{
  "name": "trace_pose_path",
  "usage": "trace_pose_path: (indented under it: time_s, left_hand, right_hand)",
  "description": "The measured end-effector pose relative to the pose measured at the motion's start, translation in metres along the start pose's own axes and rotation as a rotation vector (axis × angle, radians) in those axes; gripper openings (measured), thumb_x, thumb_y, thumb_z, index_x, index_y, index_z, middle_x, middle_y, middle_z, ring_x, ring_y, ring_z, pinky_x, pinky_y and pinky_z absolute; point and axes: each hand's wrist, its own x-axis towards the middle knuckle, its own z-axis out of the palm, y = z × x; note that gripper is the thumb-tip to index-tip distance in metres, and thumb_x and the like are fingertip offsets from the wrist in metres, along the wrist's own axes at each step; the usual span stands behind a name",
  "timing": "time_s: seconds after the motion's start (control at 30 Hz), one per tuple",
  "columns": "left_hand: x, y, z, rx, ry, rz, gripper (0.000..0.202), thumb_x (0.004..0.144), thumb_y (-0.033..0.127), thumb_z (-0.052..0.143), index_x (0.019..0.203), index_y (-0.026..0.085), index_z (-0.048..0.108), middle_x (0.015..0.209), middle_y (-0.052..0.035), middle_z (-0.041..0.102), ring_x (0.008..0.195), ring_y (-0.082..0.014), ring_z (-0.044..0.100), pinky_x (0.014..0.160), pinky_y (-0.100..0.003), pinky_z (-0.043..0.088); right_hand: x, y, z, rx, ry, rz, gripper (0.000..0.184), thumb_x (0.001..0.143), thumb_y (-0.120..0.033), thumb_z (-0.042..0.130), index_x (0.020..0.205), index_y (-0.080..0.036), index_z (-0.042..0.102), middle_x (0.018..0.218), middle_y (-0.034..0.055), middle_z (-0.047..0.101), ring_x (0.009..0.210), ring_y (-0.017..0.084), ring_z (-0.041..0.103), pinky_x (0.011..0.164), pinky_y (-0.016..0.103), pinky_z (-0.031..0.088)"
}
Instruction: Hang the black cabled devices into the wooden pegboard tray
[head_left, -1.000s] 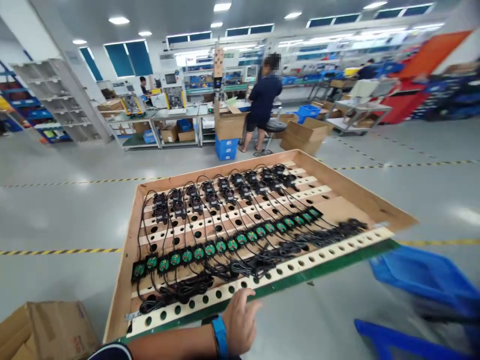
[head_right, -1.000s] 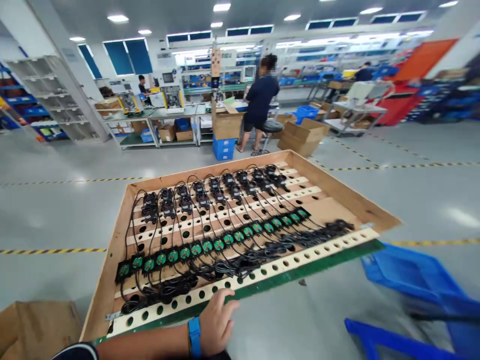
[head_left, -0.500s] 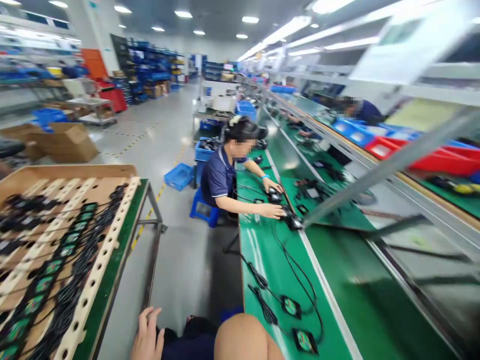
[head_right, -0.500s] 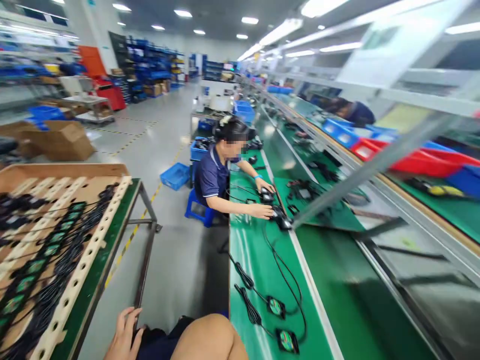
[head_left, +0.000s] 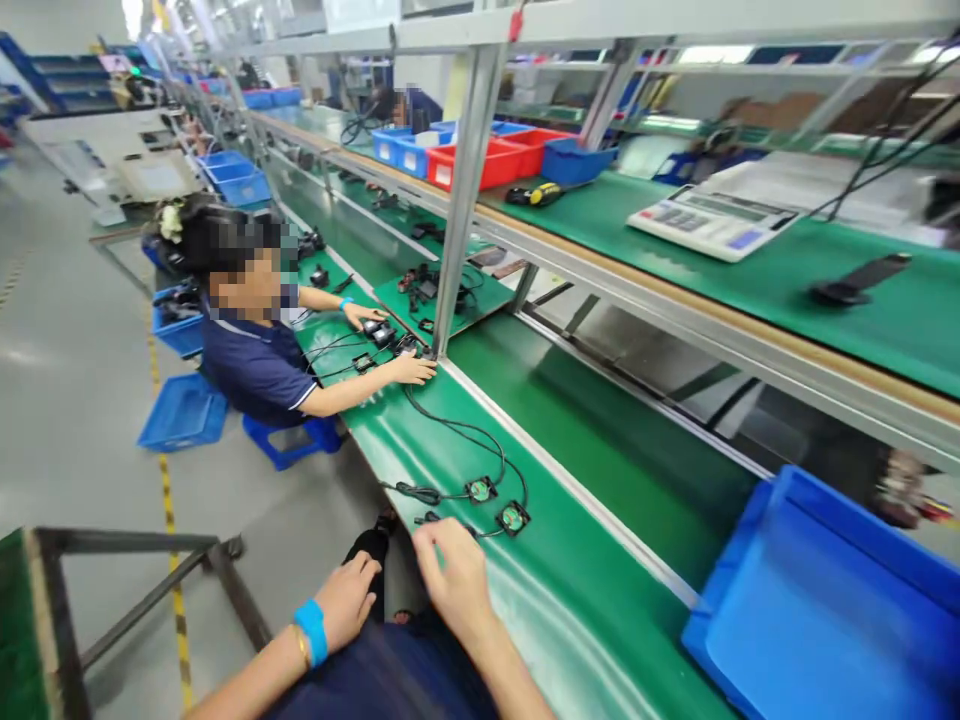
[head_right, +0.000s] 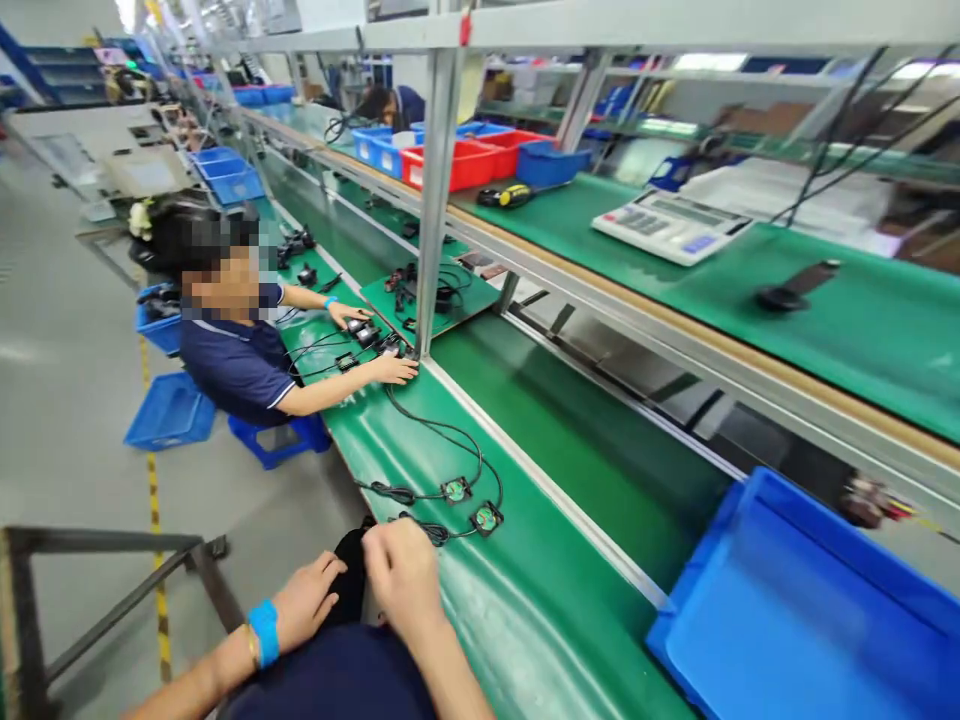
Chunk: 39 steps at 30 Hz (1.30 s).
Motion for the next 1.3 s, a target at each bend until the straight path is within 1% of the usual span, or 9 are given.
trace_pose_path:
  time_s: [0.13, 0.2, 0.4, 0.6, 0.83, 0.97, 1.1, 1.23, 1.3]
  left_hand:
    - [0.058, 0.014, -0.049, 0.173, -0.08, 0.165, 0.038, 0.09, 0.017, 0.044, 0.124, 0.016, 0.061, 0.129, -0.0154, 0.063, 0.12, -0.033, 0.06, 0.106, -0.051, 0.047]
    - [0.081, 0.016, -0.066, 0.198, -0.089, 0.256, 0.036, 0.092, 0.02, 0.045, 0.123, 0.016, 0.061, 0.128, -0.0163, 0.064, 0.118, -0.0335, 0.061, 0.104, -0.052, 0.048]
    - [0.124, -0.016, -0.094, 0.215, -0.241, 0.343, 0.036, 0.09, 0.024, 0.051, 0.123, 0.016, 0.063, 0.126, -0.0156, 0.066, 0.118, -0.0346, 0.062, 0.105, -0.053, 0.049]
    - [0.176, -0.054, -0.098, 0.106, -0.11, 0.281, 0.056, 0.088, 0.012, 0.044, 0.143, 0.013, 0.053, 0.147, -0.0171, 0.055, 0.135, -0.0315, 0.052, 0.118, -0.049, 0.04]
    - [0.237, 0.012, -0.054, 0.213, -0.267, 0.536, 0.07, 0.081, 0.022, 0.069, 0.146, 0.004, 0.047, 0.148, -0.0252, 0.052, 0.134, -0.0425, 0.052, 0.112, -0.055, 0.044]
    - [0.223, 0.045, -0.03, 0.276, -0.348, 0.616, 0.046, 0.081, 0.002, 0.05, 0.125, 0.009, 0.06, 0.124, -0.02, 0.069, 0.118, -0.035, 0.066, 0.1, -0.046, 0.052]
    - [0.187, 0.062, -0.027, 0.101, -0.537, 0.869, 0.035, 0.076, 0.019, 0.064, 0.11, 0.025, 0.062, 0.102, -0.0023, 0.076, 0.096, -0.0267, 0.074, 0.086, -0.035, 0.058]
    - [0.159, 0.079, -0.016, -0.054, -0.742, 1.158, 0.017, 0.075, 0.019, 0.064, 0.09, 0.025, 0.063, 0.096, 0.0022, 0.075, 0.09, -0.0193, 0.072, 0.077, -0.025, 0.055]
    - [0.149, 0.085, -0.005, -0.076, -0.85, 1.162, 0.013, 0.074, 0.013, 0.061, 0.082, 0.023, 0.061, 0.089, 0.0024, 0.073, 0.084, -0.0171, 0.07, 0.07, -0.024, 0.051]
  right_hand:
    - [0.018, 0.107, 0.013, -0.398, 0.202, 0.91, 0.066, 0.093, -0.045, 0.041, 0.134, 0.006, 0.05, 0.123, 0.037, 0.058, 0.116, 0.044, 0.058, 0.097, 0.057, 0.049]
    - [0.017, 0.148, 0.017, -0.469, 0.223, 1.129, 0.082, 0.091, -0.052, 0.047, 0.147, 0.006, 0.035, 0.132, 0.0408, 0.049, 0.12, 0.051, 0.053, 0.094, 0.059, 0.048]
    - [0.024, 0.19, 0.024, -0.573, 0.102, 1.152, 0.07, 0.089, -0.034, 0.057, 0.149, -0.003, 0.038, 0.132, 0.0333, 0.048, 0.128, 0.045, 0.049, 0.108, 0.052, 0.038]
    - [0.001, 0.182, -0.008, -0.446, 0.32, 1.441, 0.062, 0.089, -0.034, 0.053, 0.148, -0.022, 0.039, 0.137, 0.0211, 0.044, 0.12, 0.037, 0.059, 0.103, 0.048, 0.047]
    - [-0.026, 0.148, -0.057, -0.533, 0.575, 1.451, 0.065, 0.086, -0.042, 0.052, 0.149, -0.026, 0.041, 0.136, 0.0194, 0.04, 0.117, 0.036, 0.061, 0.094, 0.047, 0.051]
    - [-0.033, 0.137, -0.069, -0.445, 0.541, 1.579, 0.066, 0.086, -0.036, 0.053, 0.149, -0.018, 0.042, 0.134, 0.0236, 0.045, 0.123, 0.035, 0.058, 0.098, 0.045, 0.048]
    - [-0.046, 0.144, -0.07, -0.388, 0.515, 1.649, 0.066, 0.085, -0.031, 0.055, 0.145, -0.005, 0.045, 0.123, 0.025, 0.057, 0.119, 0.034, 0.059, 0.095, 0.041, 0.049]
    - [-0.056, 0.163, -0.082, -0.365, 0.433, 1.653, 0.069, 0.086, -0.03, 0.055, 0.145, 0.004, 0.043, 0.124, 0.0304, 0.058, 0.131, 0.037, 0.052, 0.101, 0.041, 0.047]
    - [-0.056, 0.172, -0.098, -0.36, 0.399, 1.629, 0.071, 0.087, -0.032, 0.053, 0.146, 0.005, 0.04, 0.13, 0.034, 0.053, 0.137, 0.038, 0.047, 0.105, 0.044, 0.045]
